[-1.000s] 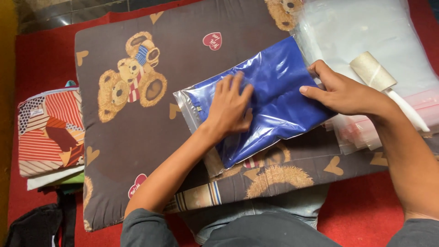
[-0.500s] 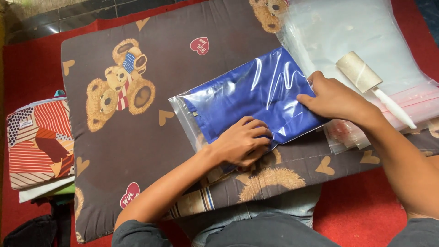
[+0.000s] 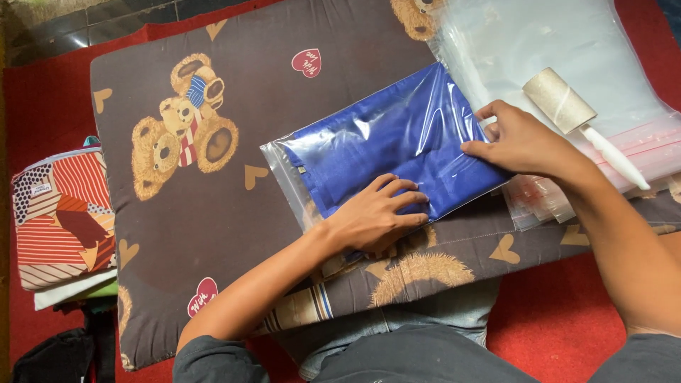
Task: Lint rolling a piece of blue fabric to remove debris and then packing it into a clear plastic zip-lock bag.
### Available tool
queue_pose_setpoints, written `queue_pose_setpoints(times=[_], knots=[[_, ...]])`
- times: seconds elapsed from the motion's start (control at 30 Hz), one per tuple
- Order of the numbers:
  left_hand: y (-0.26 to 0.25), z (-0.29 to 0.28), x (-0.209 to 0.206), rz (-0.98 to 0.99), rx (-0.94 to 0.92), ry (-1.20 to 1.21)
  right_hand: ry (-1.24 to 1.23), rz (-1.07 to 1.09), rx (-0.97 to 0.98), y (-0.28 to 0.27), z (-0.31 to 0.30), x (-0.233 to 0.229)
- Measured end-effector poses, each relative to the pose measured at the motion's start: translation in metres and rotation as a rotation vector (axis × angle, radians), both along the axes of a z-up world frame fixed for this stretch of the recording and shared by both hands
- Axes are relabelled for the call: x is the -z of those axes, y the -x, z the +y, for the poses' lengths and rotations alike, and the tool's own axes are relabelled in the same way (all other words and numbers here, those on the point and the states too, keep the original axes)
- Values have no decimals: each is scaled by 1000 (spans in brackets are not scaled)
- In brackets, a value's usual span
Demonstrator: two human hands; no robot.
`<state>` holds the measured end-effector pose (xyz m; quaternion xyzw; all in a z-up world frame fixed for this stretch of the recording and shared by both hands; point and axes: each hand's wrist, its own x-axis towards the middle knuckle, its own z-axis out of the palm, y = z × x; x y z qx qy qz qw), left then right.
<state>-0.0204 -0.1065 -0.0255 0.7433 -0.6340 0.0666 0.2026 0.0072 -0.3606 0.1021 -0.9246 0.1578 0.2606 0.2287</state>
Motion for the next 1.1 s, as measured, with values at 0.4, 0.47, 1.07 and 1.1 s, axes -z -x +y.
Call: queue_pose_setpoints(times=[0.4,0.47,1.07,1.1], knots=[[-40,16,-6,9,-406,78,-646,-175,-64,20,5,-12],[-43,15,-7,37,-465,17,-655,-254,-184,20,5,-9],[-70,6,3,185,-673,-62,-651,-238,-464,18,49,-33],[-73,8,4,380,-592,103,-650,-217,-429,19,51,-36]])
